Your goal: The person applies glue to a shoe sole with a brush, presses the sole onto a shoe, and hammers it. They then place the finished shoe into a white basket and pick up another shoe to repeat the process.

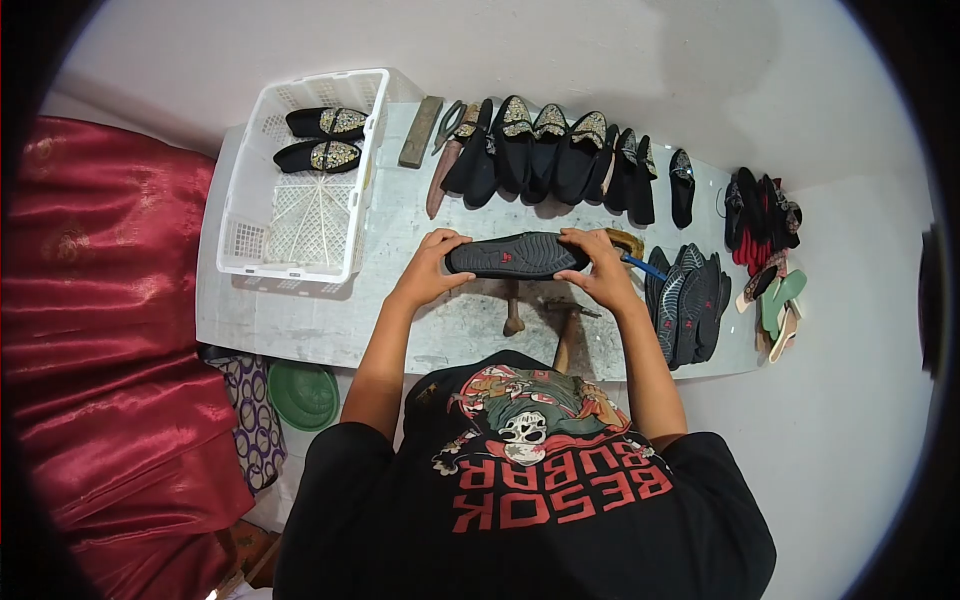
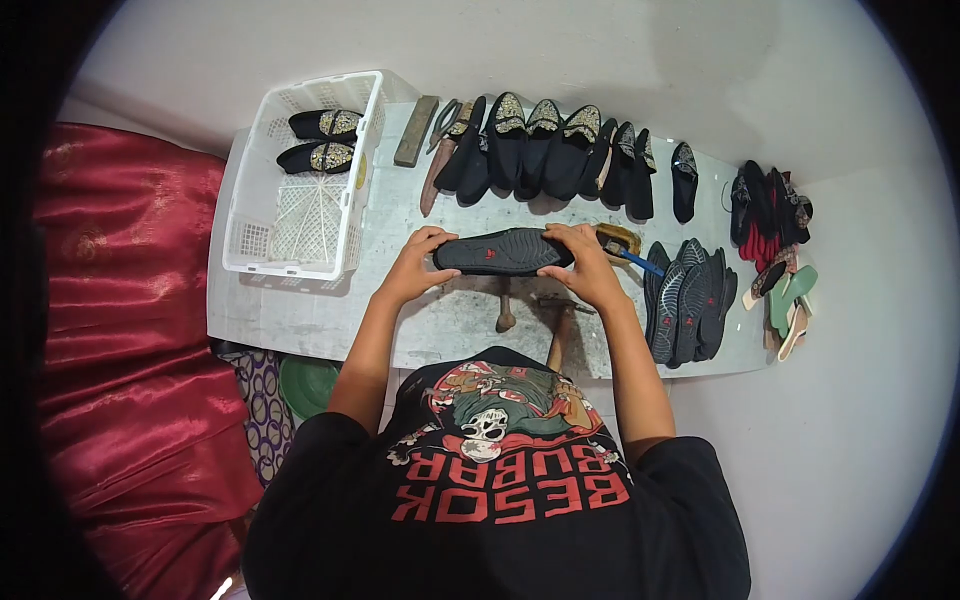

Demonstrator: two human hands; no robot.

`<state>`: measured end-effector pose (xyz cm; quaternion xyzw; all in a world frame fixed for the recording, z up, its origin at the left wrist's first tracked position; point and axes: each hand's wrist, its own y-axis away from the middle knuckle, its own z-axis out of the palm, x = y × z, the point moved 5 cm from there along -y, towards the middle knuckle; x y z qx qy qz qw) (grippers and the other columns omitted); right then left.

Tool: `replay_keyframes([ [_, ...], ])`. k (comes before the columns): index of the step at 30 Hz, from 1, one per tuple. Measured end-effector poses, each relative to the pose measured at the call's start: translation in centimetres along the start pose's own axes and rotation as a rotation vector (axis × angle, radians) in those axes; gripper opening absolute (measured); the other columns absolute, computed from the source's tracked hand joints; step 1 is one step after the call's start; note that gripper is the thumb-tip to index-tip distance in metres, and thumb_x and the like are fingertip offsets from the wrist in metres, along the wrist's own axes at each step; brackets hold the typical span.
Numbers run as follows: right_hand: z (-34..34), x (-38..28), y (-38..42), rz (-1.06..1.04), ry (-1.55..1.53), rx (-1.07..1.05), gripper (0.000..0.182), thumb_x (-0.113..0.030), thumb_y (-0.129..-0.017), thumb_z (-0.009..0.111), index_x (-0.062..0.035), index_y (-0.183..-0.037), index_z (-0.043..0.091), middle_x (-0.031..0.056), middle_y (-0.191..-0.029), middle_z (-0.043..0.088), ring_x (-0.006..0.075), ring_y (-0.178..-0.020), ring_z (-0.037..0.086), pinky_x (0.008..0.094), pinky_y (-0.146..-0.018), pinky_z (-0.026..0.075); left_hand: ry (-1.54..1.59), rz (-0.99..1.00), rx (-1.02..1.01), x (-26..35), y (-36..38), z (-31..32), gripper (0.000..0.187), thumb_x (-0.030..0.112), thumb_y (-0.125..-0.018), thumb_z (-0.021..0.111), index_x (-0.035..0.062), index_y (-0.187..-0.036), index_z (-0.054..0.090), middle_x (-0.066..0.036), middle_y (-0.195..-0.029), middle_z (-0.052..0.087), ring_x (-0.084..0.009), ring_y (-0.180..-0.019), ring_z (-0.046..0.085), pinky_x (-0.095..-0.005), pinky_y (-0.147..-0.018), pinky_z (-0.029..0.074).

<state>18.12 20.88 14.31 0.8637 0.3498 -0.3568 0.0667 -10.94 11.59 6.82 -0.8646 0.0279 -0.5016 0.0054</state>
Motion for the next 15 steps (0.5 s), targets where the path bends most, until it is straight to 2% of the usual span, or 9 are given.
replay_keyframes([
  [9, -0.5, 0.0, 0.6, 0.01, -0.012, 0.017, 0.061, -0.017, -0.067, 0.091, -0.0056, -0.121, 0.068, 0.0086, -0.13, 0.068, 0.0297, -0.113, 0.059, 0.0402, -0.1, 0.048, 0.097, 0.009, -0.039, -0.3, 0.3, -0.1, 0.061, 0.007, -0.072, 0.087, 0.0048, -0.129, 0.066, -0.01, -0.124, 0.056, -0.0276, -0.116, 0.06, -0.0364, -0.102, 0.048],
  [11, -0.7, -0.3, 0.8, -0.028, 0.051, 0.054, 0.059, -0.016, -0.067, 0.091, -0.0059, -0.12, 0.068, 0.0064, -0.13, 0.069, 0.0267, -0.104, 0.061, 0.0378, -0.089, 0.051, 0.113, -0.002, -0.05, -0.2, 0.2, -0.1, 0.061, 0.007, -0.072, 0.086, 0.0048, -0.129, 0.066, -0.01, -0.124, 0.056, -0.0271, -0.116, 0.06, -0.0359, -0.1, 0.049],
  [12, -0.6, 0.0, 1.0, -0.024, 0.052, 0.057, 0.059, -0.016, -0.067, 0.091, -0.0059, -0.12, 0.068, 0.0064, -0.13, 0.069, 0.0267, -0.104, 0.061, 0.0378, -0.089, 0.051, 0.111, -0.015, -0.045, -0.1, 0.2, -0.1, 0.061, 0.006, -0.072, 0.086, 0.0052, -0.129, 0.066, -0.009, -0.125, 0.056, -0.0265, -0.116, 0.06, -0.0357, -0.098, 0.05],
  [14, -0.4, 1.1, 1.3, 0.072, -0.061, 0.072, 0.056, -0.015, -0.069, 0.091, -0.0053, -0.119, 0.068, 0.0056, -0.129, 0.07, 0.0224, -0.094, 0.061, 0.0338, -0.077, 0.052, 0.108, -0.027, -0.046, 0.0, 0.3, -0.1, 0.061, 0.006, -0.072, 0.086, 0.0055, -0.129, 0.066, -0.009, -0.126, 0.057, -0.0259, -0.115, 0.06, -0.0355, -0.097, 0.051],
  [15, -0.4, 1.2, 1.4, 0.075, -0.061, 0.075, 0.056, -0.015, -0.069, 0.091, -0.0053, -0.119, 0.068, 0.0056, -0.129, 0.07, 0.0224, -0.094, 0.061, 0.0338, -0.077, 0.052, 0.106, -0.039, -0.047, 0.2, 0.4, -0.2, 0.061, 0.006, -0.072, 0.086, 0.006, -0.13, 0.066, -0.008, -0.126, 0.057, -0.0254, -0.115, 0.061, -0.0354, -0.095, 0.052],
])
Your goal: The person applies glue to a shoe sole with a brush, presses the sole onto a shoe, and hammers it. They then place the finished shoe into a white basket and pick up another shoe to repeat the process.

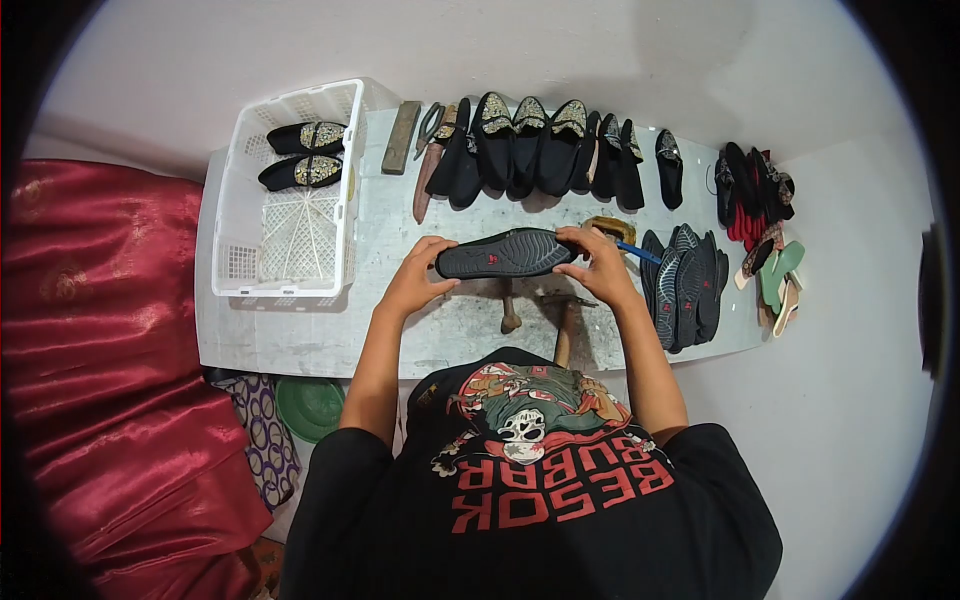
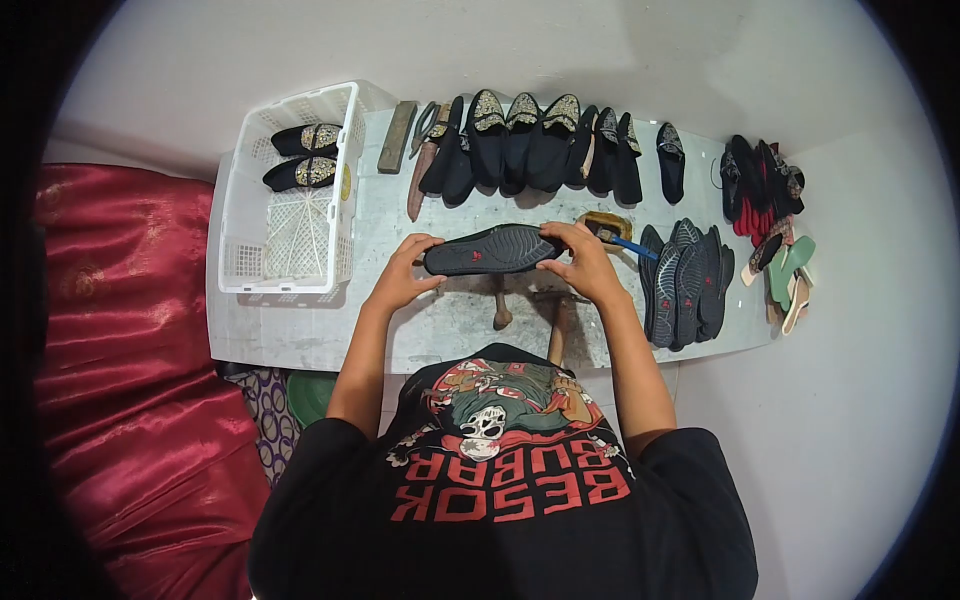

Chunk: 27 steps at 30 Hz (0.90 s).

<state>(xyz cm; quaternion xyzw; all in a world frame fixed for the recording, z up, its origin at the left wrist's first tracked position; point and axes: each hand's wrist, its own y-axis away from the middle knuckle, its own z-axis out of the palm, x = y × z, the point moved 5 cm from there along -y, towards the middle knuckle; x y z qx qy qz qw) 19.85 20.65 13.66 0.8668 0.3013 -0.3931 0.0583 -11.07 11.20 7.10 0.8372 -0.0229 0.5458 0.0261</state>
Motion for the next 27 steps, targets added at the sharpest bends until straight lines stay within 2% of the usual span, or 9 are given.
replay_keyframes([
  [2, 0.1, 0.6, 0.1, 0.102, -0.058, -0.055, 0.055, -0.015, -0.068, 0.09, -0.0035, -0.117, 0.068, 0.0102, -0.129, 0.069, 0.0292, -0.101, 0.064, 0.0378, -0.087, 0.054, -0.003, -0.008, -0.003, 0.1, 0.1, -0.1, 0.061, 0.005, -0.072, 0.086, 0.0065, -0.13, 0.066, -0.008, -0.127, 0.057, -0.0249, -0.114, 0.061, -0.0354, -0.094, 0.052],
  [3, 0.1, 0.7, 0.1, 0.104, -0.056, -0.051, 0.055, -0.015, -0.068, 0.09, -0.0035, -0.117, 0.068, 0.0102, -0.129, 0.069, 0.0292, -0.101, 0.064, 0.0378, -0.087, 0.054, -0.009, -0.023, -0.001, -0.1, 0.1, -0.2, 0.062, 0.005, -0.072, 0.086, 0.0073, -0.13, 0.066, -0.007, -0.127, 0.057, -0.0242, -0.114, 0.061, -0.0353, -0.092, 0.052],
  [8, 0.4, 0.9, 0.1, 0.047, -0.045, -0.037, 0.053, -0.014, -0.07, 0.09, -0.0025, -0.117, 0.067, 0.0103, -0.122, 0.07, 0.0277, -0.099, 0.064, 0.0366, -0.083, 0.054, 0.002, -0.042, -0.022, -0.9, -0.2, -0.2, 0.064, 0.006, -0.071, 0.087, 0.0093, -0.131, 0.067, -0.006, -0.128, 0.058, -0.0224, -0.114, 0.061, -0.0351, -0.09, 0.054],
  [10, 0.3, 0.8, 0.2, 0.037, -0.046, -0.022, 0.052, -0.014, -0.071, 0.09, -0.0025, -0.117, 0.067, 0.0102, -0.121, 0.069, 0.0272, -0.098, 0.064, 0.0362, -0.083, 0.054, 0.001, -0.054, -0.044, -1.1, -0.3, -0.1, 0.065, 0.007, -0.071, 0.087, 0.0103, -0.133, 0.066, -0.005, -0.131, 0.058, -0.0218, -0.12, 0.06, -0.0367, -0.092, 0.054],
  [18, -0.1, 0.6, 0.7, 0.019, -0.075, 0.052, 0.051, -0.013, -0.072, 0.089, -0.0025, -0.117, 0.067, 0.0107, -0.114, 0.068, 0.0246, -0.09, 0.064, 0.0343, -0.079, 0.054, 0.023, -0.054, -0.028, -1.1, -0.4, -0.1, 0.065, 0.004, -0.071, 0.087, 0.0082, -0.132, 0.067, -0.007, -0.13, 0.058, -0.0237, -0.117, 0.061, -0.036, -0.094, 0.056],
  [20, -0.1, 1.4, 0.8, 0.148, -0.136, 0.005, 0.05, -0.01, -0.072, 0.089, -0.0026, -0.117, 0.067, 0.0104, -0.11, 0.067, 0.0231, -0.085, 0.063, 0.0337, -0.077, 0.053, 0.039, -0.053, -0.026, -1.2, -0.2, 0.0, 0.065, 0.002, -0.071, 0.086, 0.0076, -0.133, 0.067, -0.007, -0.13, 0.058, -0.0236, -0.117, 0.061, -0.0359, -0.095, 0.056],
  [22, -0.1, 1.6, 0.7, 0.122, -0.133, 0.012, 0.05, -0.009, -0.072, 0.088, -0.0027, -0.117, 0.068, 0.0101, -0.108, 0.067, 0.0224, -0.084, 0.063, 0.0336, -0.077, 0.053, 0.042, -0.002, -0.013, -1.0, -0.3, 0.2, 0.064, 0.0, -0.072, 0.085, 0.0065, -0.133, 0.066, -0.008, -0.129, 0.057, -0.0234, -0.117, 0.061, -0.0353, -0.095, 0.056],
  [27, -0.1, 1.3, 0.7, 0.1, -0.11, 0.016, 0.049, -0.006, -0.072, 0.087, -0.0028, -0.117, 0.068, 0.0092, -0.103, 0.065, 0.0217, -0.083, 0.062, 0.0337, -0.077, 0.052, 0.02, -0.024, -0.033, -1.0, -0.4, 0.2, 0.064, 0.002, -0.073, 0.085, 0.008, -0.134, 0.066, -0.006, -0.131, 0.056, -0.0219, -0.119, 0.06, -0.0345, -0.095, 0.057],
])
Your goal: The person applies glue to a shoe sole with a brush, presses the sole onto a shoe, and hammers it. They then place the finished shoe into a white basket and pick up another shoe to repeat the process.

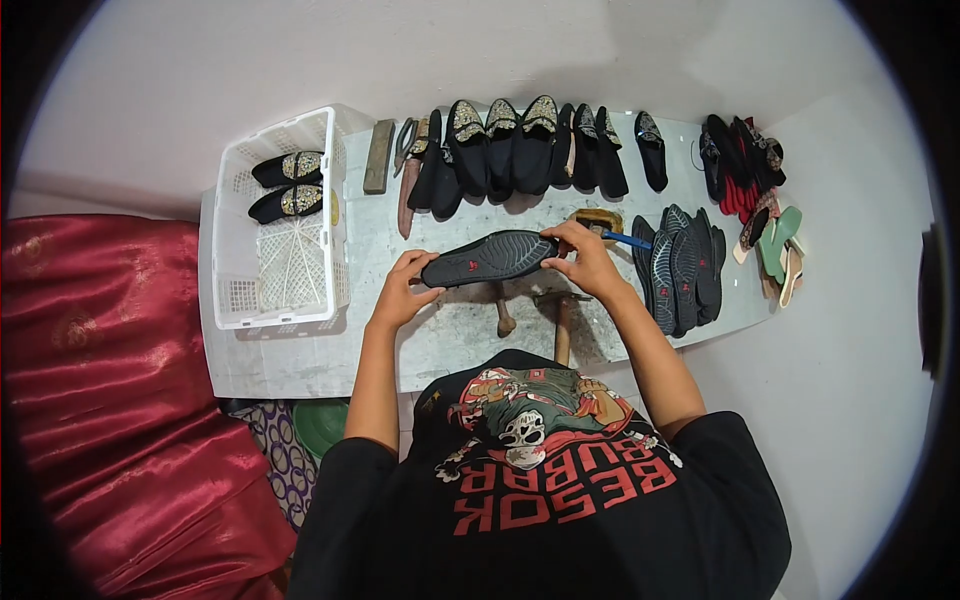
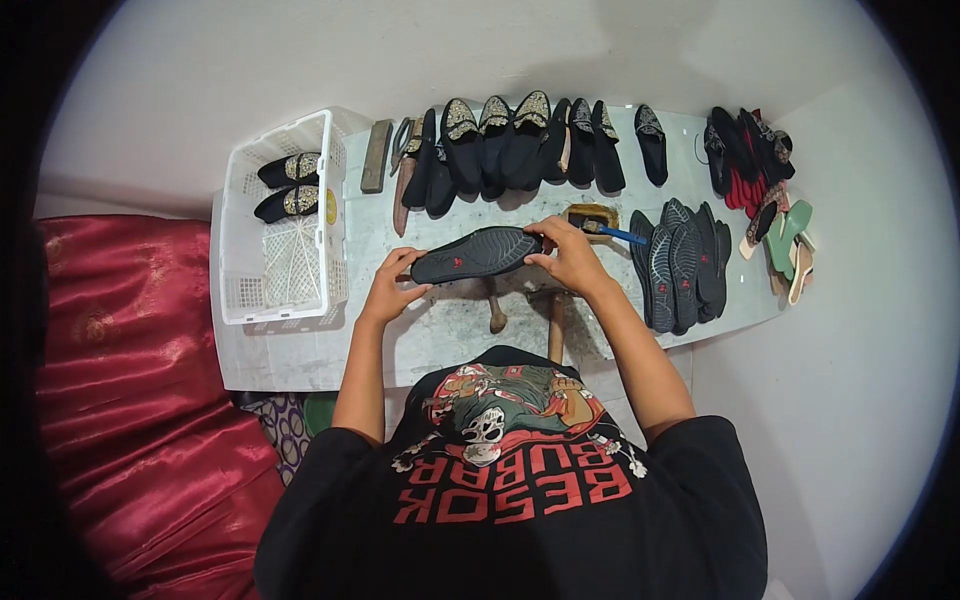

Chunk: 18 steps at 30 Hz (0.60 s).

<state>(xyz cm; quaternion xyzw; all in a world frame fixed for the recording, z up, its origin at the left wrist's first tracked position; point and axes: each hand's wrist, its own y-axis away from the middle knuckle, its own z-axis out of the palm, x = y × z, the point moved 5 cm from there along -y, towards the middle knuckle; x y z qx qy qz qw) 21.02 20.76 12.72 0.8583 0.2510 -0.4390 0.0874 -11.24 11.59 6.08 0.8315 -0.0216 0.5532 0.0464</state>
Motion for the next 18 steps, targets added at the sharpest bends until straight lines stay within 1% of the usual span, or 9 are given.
replay_keyframes([
  [8, 0.2, -0.1, -0.1, 0.014, -0.048, -0.024, 0.047, -0.002, -0.073, 0.085, -0.0021, -0.117, 0.069, 0.0092, -0.107, 0.062, 0.0218, -0.084, 0.059, 0.0337, -0.078, 0.051, 0.025, -0.03, -0.041, 0.1, -0.2, 0.1, 0.065, 0.001, -0.074, 0.085, 0.0088, -0.135, 0.066, -0.006, -0.129, 0.054, -0.0214, -0.119, 0.059, -0.0349, -0.094, 0.058],
  [14, 0.2, 0.1, -0.1, 0.034, -0.041, -0.027, 0.047, -0.001, -0.072, 0.085, -0.0017, -0.116, 0.069, 0.0084, -0.108, 0.062, 0.021, -0.085, 0.059, 0.0328, -0.078, 0.051, 0.022, -0.021, -0.035, 0.2, -0.1, 0.3, 0.067, -0.001, -0.074, 0.084, 0.0094, -0.137, 0.064, -0.006, -0.131, 0.053, -0.0208, -0.119, 0.06, -0.0349, -0.094, 0.058],
  [16, 0.3, 0.3, 0.1, 0.03, -0.059, -0.015, 0.047, -0.001, -0.072, 0.085, -0.0017, -0.116, 0.069, 0.0082, -0.108, 0.062, 0.0208, -0.085, 0.059, 0.0327, -0.078, 0.051, 0.054, -0.074, -0.045, 0.3, -0.1, 0.5, 0.069, 0.004, -0.072, 0.086, 0.0095, -0.137, 0.064, -0.008, -0.133, 0.052, -0.0259, -0.124, 0.056, -0.0404, -0.103, 0.052],
  [17, 0.3, 0.5, 0.1, 0.026, -0.076, -0.003, 0.047, -0.001, -0.072, 0.085, -0.0018, -0.116, 0.069, 0.008, -0.108, 0.063, 0.0207, -0.085, 0.059, 0.0325, -0.079, 0.051, 0.053, -0.07, -0.047, 0.5, -0.1, 0.5, 0.069, 0.004, -0.072, 0.086, 0.0095, -0.137, 0.064, -0.008, -0.133, 0.052, -0.0259, -0.124, 0.056, -0.0404, -0.103, 0.052],
  [18, 0.3, 0.4, 0.2, 0.026, -0.073, 0.001, 0.047, -0.001, -0.072, 0.085, -0.0018, -0.116, 0.069, 0.008, -0.108, 0.063, 0.0207, -0.085, 0.059, 0.0325, -0.079, 0.051, -0.18, 0.046, -0.003, 1.7, -0.2, 0.3, 0.069, 0.011, -0.073, 0.086, 0.0106, -0.137, 0.063, -0.01, -0.134, 0.052, -0.0295, -0.127, 0.053, -0.0424, -0.107, 0.046],
])
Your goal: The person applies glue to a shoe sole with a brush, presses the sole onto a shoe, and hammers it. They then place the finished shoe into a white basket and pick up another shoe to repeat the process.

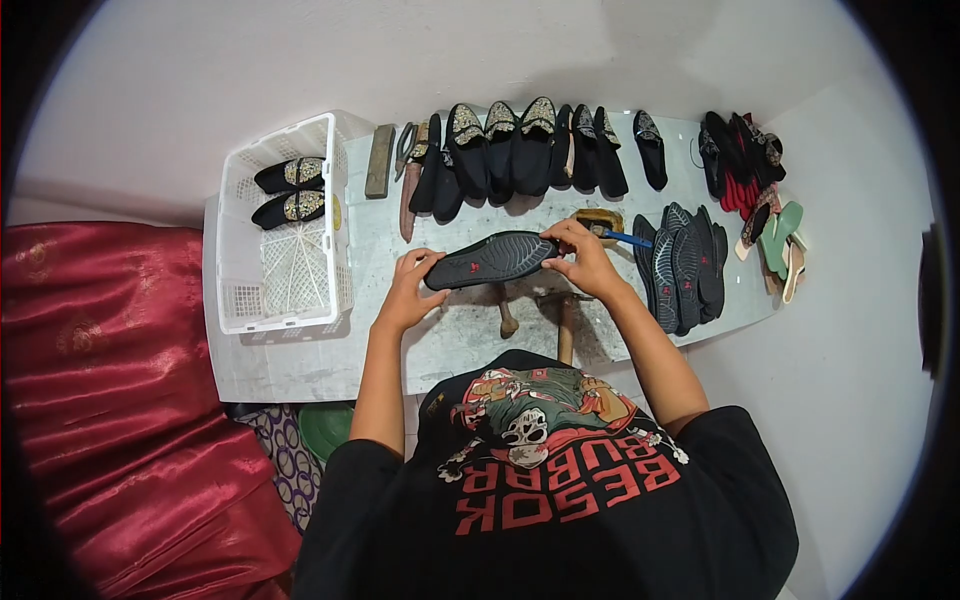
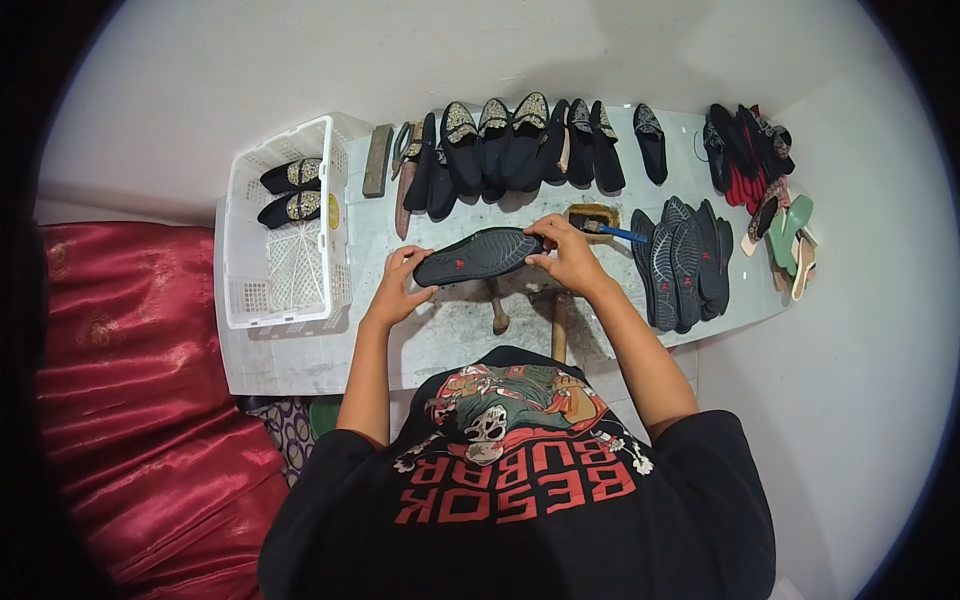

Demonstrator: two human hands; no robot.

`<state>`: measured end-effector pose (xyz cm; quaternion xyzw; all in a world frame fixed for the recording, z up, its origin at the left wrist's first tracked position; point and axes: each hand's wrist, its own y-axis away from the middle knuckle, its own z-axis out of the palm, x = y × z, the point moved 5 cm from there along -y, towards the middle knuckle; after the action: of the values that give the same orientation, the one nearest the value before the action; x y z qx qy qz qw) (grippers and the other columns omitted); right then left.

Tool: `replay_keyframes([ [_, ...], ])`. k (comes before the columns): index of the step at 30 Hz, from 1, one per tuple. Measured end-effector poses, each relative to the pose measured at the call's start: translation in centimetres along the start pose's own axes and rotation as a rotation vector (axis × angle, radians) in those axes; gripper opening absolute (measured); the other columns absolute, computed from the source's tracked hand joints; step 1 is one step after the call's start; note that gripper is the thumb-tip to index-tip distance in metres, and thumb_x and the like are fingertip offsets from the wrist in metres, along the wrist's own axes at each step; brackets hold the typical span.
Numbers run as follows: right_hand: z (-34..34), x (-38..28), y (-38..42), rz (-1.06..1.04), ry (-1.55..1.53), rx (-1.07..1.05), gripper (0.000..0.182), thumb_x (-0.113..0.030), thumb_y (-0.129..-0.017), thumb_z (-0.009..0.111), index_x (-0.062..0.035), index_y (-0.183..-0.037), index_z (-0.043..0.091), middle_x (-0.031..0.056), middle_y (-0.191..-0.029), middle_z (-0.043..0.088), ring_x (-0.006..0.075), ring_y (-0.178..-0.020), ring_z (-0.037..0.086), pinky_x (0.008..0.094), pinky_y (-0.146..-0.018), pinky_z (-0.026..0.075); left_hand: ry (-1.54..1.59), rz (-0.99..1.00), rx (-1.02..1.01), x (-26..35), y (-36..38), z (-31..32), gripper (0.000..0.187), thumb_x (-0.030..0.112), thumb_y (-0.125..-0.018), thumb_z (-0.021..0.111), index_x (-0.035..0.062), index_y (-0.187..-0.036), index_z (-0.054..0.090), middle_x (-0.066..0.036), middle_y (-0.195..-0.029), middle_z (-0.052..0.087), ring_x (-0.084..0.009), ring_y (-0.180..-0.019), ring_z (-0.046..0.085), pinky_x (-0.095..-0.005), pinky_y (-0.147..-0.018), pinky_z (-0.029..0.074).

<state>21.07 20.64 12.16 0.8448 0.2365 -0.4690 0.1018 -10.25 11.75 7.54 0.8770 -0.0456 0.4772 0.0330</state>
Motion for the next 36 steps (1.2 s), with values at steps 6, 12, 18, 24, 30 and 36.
replay_keyframes([
  [6, 0.1, -0.1, 0.1, 0.023, 0.021, 0.016, 0.046, -0.001, -0.073, 0.085, -0.0027, -0.117, 0.07, 0.008, -0.11, 0.063, 0.0204, -0.087, 0.06, 0.0324, -0.079, 0.051, -0.21, 0.203, 0.015, 6.4, -3.0, 2.5, 0.076, 0.032, -0.073, 0.086, 0.0159, -0.142, 0.059, -0.013, -0.141, 0.05, -0.0359, -0.134, 0.044, -0.0468, -0.113, 0.033],
  [12, 0.3, 0.4, 0.8, 0.002, -0.044, 0.071, 0.047, -0.002, -0.074, 0.085, -0.0033, -0.119, 0.071, 0.0087, -0.108, 0.063, 0.0207, -0.086, 0.061, 0.0321, -0.078, 0.051, -0.156, 0.256, -0.13, 8.3, -6.1, 6.3, 0.075, 0.033, -0.076, 0.085, 0.0171, -0.145, 0.06, -0.012, -0.142, 0.054, -0.0328, -0.135, 0.048, -0.0451, -0.112, 0.039],
  [18, 0.1, 0.2, 0.4, 0.024, -0.025, 0.023, 0.047, -0.003, -0.073, 0.087, -0.0025, -0.117, 0.072, 0.0106, -0.103, 0.063, 0.0229, -0.086, 0.064, 0.0335, -0.079, 0.052, -0.081, 0.312, -0.152, 7.5, -6.5, 6.6, 0.077, 0.028, -0.074, 0.087, 0.0165, -0.145, 0.061, -0.012, -0.139, 0.055, -0.0327, -0.133, 0.05, -0.043, -0.113, 0.041],
  [24, 0.0, 0.6, 0.3, 0.061, -0.049, -0.01, 0.048, -0.007, -0.072, 0.088, -0.0026, -0.117, 0.072, 0.0108, -0.105, 0.064, 0.0263, -0.09, 0.065, 0.036, -0.08, 0.052, -0.069, 0.325, -0.19, 7.4, -6.6, 6.6, 0.077, 0.029, -0.076, 0.087, 0.0152, -0.146, 0.06, -0.013, -0.139, 0.054, -0.0326, -0.132, 0.05, -0.0436, -0.113, 0.04],
  [30, -0.1, 0.7, 0.1, 0.016, -0.012, 0.006, 0.046, -0.009, -0.073, 0.088, -0.0024, -0.116, 0.074, 0.0119, -0.106, 0.067, 0.0295, -0.092, 0.067, 0.0368, -0.082, 0.053, -0.082, 0.365, -0.236, 7.5, -7.1, 6.5, 0.078, 0.029, -0.076, 0.087, 0.0144, -0.147, 0.058, -0.013, -0.139, 0.053, -0.033, -0.132, 0.05, -0.0428, -0.114, 0.039],
  [36, 0.1, 0.7, -0.1, 0.041, 0.039, 0.043, 0.042, -0.009, -0.072, 0.088, -0.0003, -0.111, 0.075, 0.0148, -0.105, 0.068, 0.0332, -0.097, 0.068, 0.0388, -0.084, 0.054, -0.074, 0.351, -0.26, 7.4, -7.3, 6.7, 0.079, 0.028, -0.077, 0.087, 0.0144, -0.148, 0.057, -0.014, -0.138, 0.053, -0.033, -0.132, 0.051, -0.0424, -0.114, 0.038],
])
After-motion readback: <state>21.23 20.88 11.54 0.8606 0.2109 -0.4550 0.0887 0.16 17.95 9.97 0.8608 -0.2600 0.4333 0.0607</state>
